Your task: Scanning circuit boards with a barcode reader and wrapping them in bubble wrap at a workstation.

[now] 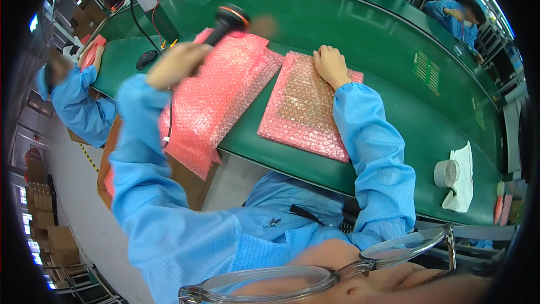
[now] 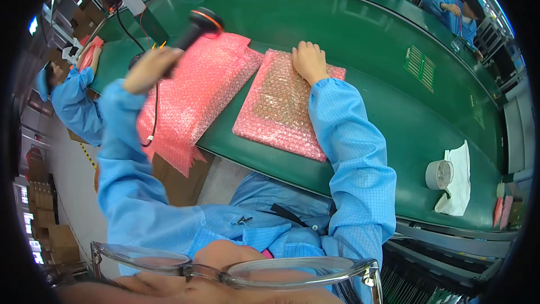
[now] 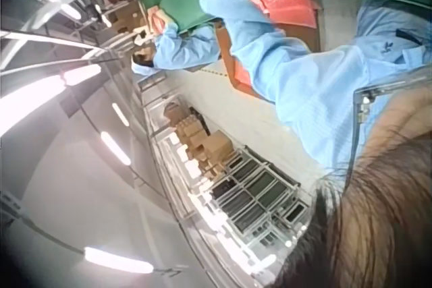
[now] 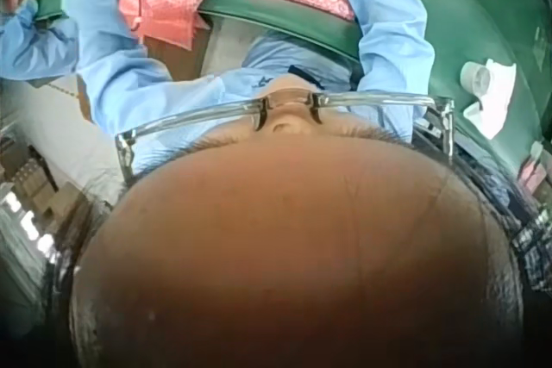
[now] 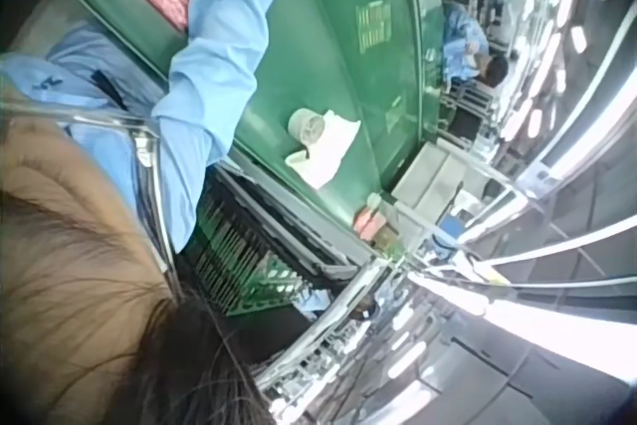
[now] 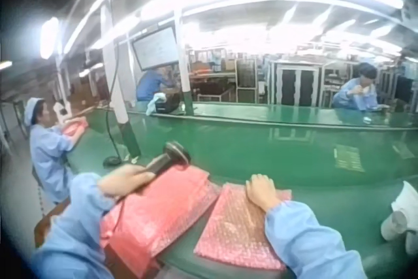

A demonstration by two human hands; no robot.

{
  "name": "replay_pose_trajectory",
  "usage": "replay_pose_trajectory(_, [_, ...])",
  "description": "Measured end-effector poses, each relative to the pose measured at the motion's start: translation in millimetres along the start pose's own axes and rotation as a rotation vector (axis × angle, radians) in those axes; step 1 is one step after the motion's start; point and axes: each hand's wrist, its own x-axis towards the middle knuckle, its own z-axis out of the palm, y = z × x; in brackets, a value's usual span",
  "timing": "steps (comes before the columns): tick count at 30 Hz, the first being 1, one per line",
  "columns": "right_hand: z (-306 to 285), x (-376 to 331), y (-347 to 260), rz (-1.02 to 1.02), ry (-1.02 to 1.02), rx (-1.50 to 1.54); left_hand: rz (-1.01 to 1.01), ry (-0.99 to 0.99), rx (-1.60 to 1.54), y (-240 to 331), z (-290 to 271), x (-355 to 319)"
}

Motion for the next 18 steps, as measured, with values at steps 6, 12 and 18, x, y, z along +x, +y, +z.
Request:
replay_pose_trajectory(6, [-39.2, -8.0, 13.1, 0.056, 0.122, 0.170, -0.139, 0.121, 0.382, 58.1, -160.9, -32.9])
replay_pose_trajectory(12, [-63.0, -35.2, 58.8, 0.308, 0.125, 0.180, -0.104, 0.172, 0.282, 53.7, -143.0, -0.6])
replay_pose_trajectory(18, [-94.3, -85.7, 60.4, 0.875, -0.222, 0.720, -0.095, 0.014, -0.069, -114.2, 2.9, 49.2])
